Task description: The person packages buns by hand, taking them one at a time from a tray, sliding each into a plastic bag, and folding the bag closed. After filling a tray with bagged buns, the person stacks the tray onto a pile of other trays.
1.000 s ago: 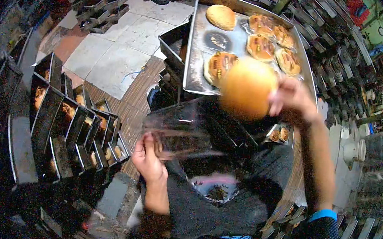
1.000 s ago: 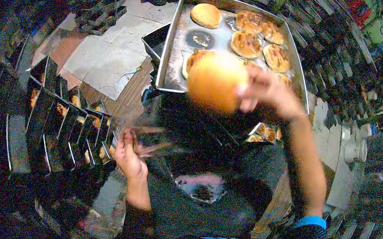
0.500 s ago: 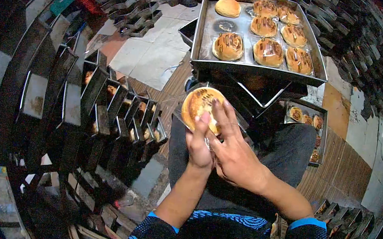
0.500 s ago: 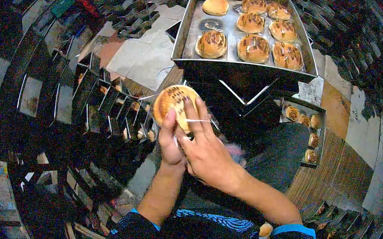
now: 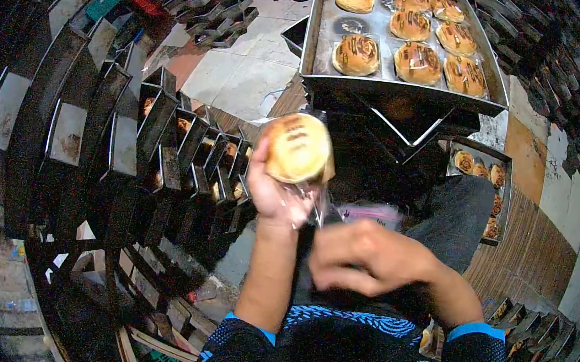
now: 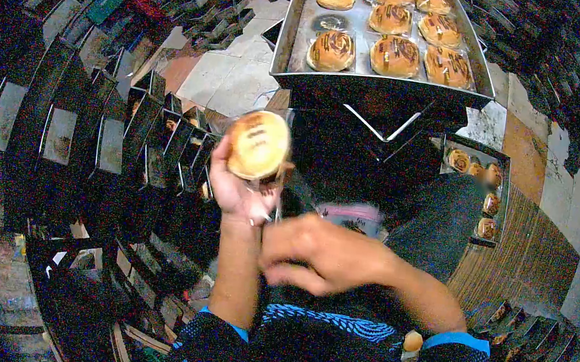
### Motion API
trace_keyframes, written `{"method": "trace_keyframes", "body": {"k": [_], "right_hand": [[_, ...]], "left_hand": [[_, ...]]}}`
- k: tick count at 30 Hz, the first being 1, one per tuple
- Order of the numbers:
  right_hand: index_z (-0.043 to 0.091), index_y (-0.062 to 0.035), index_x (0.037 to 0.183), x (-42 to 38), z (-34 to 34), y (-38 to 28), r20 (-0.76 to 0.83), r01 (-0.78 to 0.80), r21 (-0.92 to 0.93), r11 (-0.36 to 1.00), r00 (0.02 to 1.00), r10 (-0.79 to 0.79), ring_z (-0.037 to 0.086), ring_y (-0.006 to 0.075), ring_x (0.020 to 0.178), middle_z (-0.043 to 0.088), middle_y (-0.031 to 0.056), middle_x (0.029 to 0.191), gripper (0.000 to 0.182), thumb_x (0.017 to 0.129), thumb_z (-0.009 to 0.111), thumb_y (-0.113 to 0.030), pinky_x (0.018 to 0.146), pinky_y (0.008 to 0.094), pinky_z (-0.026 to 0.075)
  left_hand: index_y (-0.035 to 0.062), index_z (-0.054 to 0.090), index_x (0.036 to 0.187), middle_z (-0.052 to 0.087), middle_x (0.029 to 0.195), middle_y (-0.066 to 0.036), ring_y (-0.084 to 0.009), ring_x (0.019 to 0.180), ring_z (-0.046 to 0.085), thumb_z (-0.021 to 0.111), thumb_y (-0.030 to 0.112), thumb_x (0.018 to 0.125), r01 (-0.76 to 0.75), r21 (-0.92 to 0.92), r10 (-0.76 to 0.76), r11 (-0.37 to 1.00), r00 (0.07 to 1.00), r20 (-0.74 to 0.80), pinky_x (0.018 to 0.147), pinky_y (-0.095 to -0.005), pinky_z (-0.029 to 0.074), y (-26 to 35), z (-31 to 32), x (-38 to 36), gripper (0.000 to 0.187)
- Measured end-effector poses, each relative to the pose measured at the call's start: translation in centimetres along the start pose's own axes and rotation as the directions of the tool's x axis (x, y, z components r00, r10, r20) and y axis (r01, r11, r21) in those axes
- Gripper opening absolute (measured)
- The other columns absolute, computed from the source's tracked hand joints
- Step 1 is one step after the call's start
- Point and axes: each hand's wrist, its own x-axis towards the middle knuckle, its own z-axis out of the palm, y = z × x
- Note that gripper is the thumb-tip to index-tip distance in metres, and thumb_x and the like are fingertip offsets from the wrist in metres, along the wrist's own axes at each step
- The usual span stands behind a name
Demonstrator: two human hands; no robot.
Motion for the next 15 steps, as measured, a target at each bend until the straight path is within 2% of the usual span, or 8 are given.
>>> {"method": "trace_keyframes", "body": {"k": [1, 3, 5, 7, 9, 11, 13, 15], "right_hand": [[0.063, -0.0008, 0.079, -0.2, -1.1, -0.7, 0.223, -0.026, 0.257, 0.966, 0.974, -0.033, 0.063, 0.0278, 0.076, 0.064, 0.0134, 0.081, 0.012, 0.083, 0.069, -0.01, 0.067, 0.0379, 0.049], [0.065, -0.0007, 0.083, -1.7, -3.3, 1.0, 0.427, -0.306, 0.224, 0.925, 0.884, 0.189, 0.064, 0.0276, 0.077, 0.065, 0.0144, 0.083, 0.01, 0.084, 0.067, -0.011, 0.069, 0.0362, 0.05], [0.068, -0.0066, 0.083, -1.9, -1.6, 4.4, -0.457, -0.472, -0.45, 0.758, 0.851, 0.259, 0.063, 0.0332, 0.086, 0.066, 0.0116, 0.089, 0.008, 0.079, 0.068, -0.014, 0.076, 0.0387, 0.052], [0.069, -0.009, 0.081, -0.8, -0.9, 5.3, -0.682, -0.374, -0.557, 0.742, 0.716, -0.151, 0.061, 0.0327, 0.082, 0.065, 0.0095, 0.089, 0.009, 0.075, 0.073, -0.013, 0.076, 0.0395, 0.05], [0.069, -0.0086, 0.082, -0.8, -1.2, 5.0, -0.541, -0.204, -0.691, 0.693, 0.782, -0.31, 0.059, 0.0292, 0.078, 0.064, 0.0077, 0.085, 0.016, 0.069, 0.078, -0.013, 0.077, 0.0378, 0.048], [0.071, -0.0052, 0.085, -0.7, -0.5, 5.3, -0.702, -0.241, -0.516, 0.822, 0.669, -0.244, 0.059, 0.0214, 0.07, 0.064, 0.0078, 0.078, 0.012, 0.073, 0.076, -0.006, 0.068, 0.0304, 0.049], [0.071, -0.0012, 0.087, -0.4, 0.2, 6.2, -0.877, -0.305, -0.087, 0.948, 0.476, 0.072, 0.061, 0.0182, 0.07, 0.065, 0.0087, 0.078, 0.008, 0.08, 0.072, -0.004, 0.065, 0.0286, 0.049], [0.071, 0.0012, 0.087, -0.5, 0.1, 6.6, -0.866, -0.294, 0.075, 0.953, 0.455, 0.209, 0.063, 0.0174, 0.075, 0.066, 0.009, 0.08, 0.009, 0.085, 0.07, -0.008, 0.067, 0.0287, 0.049]], "left_hand": [[0.0039, 0.052, 0.126, 0.063, 0.116, -0.015, -0.0306, 0.101, 0.064, 0.047, 0.045, 0.09, 0.084, -0.025, -0.083, 0.996, 0.996, 0.046, 0.085, -0.047, 0.055, 1.2, -1.3, 0.1, 0.055], [0.0044, 0.051, 0.126, 0.062, 0.114, -0.018, -0.0356, 0.098, 0.064, 0.045, 0.049, 0.089, 0.027, -0.036, -0.025, 0.999, 0.999, 0.048, 0.076, -0.047, 0.058, 1.7, -2.0, 0.0, 0.059], [0.0062, 0.047, 0.133, 0.059, 0.123, -0.017, -0.0395, 0.094, 0.064, 0.043, 0.053, 0.089, 0.013, -0.012, -0.015, 1.0, 0.963, -0.27, 0.069, -0.0521, 0.057, 0.5, -0.9, -0.2, 0.065], [0.0056, 0.047, 0.131, 0.058, 0.124, -0.017, -0.0309, 0.109, 0.061, 0.039, 0.051, 0.094, 0.104, 0.134, -0.092, 0.985, 0.992, -0.092, 0.083, -0.0464, 0.056, -1.2, -2.6, -1.5, 0.059], [0.0085, 0.044, 0.137, 0.056, 0.129, -0.012, -0.0216, 0.115, 0.057, 0.034, 0.046, 0.1, 0.196, -0.035, -0.194, 0.98, 0.98, 0.045, 0.098, -0.0382, 0.047, -3.6, -1.1, -3.7, 0.053], [0.0068, 0.044, 0.137, 0.056, 0.129, -0.01, -0.0218, 0.12, 0.053, 0.037, 0.045, 0.1, 0.047, 0.351, 0.043, 0.935, 0.968, -0.246, 0.099, -0.0387, 0.045, -6.5, -5.0, -4.3, 0.053], [0.0021, 0.053, 0.123, 0.06, 0.118, -0.013, -0.0248, 0.11, 0.057, 0.052, 0.029, 0.098, -0.449, 0.705, 0.572, 0.549, 0.817, 0.075, 0.095, -0.0373, 0.046, -7.1, -4.7, -3.4, 0.037], [-0.0003, 0.06, 0.108, 0.064, 0.107, -0.011, -0.0206, 0.097, 0.06, 0.062, 0.021, 0.093, -0.461, 0.751, 0.469, 0.473, 0.853, 0.228, 0.086, -0.0326, 0.048, -4.2, -9.2, -3.5, 0.026]]}}
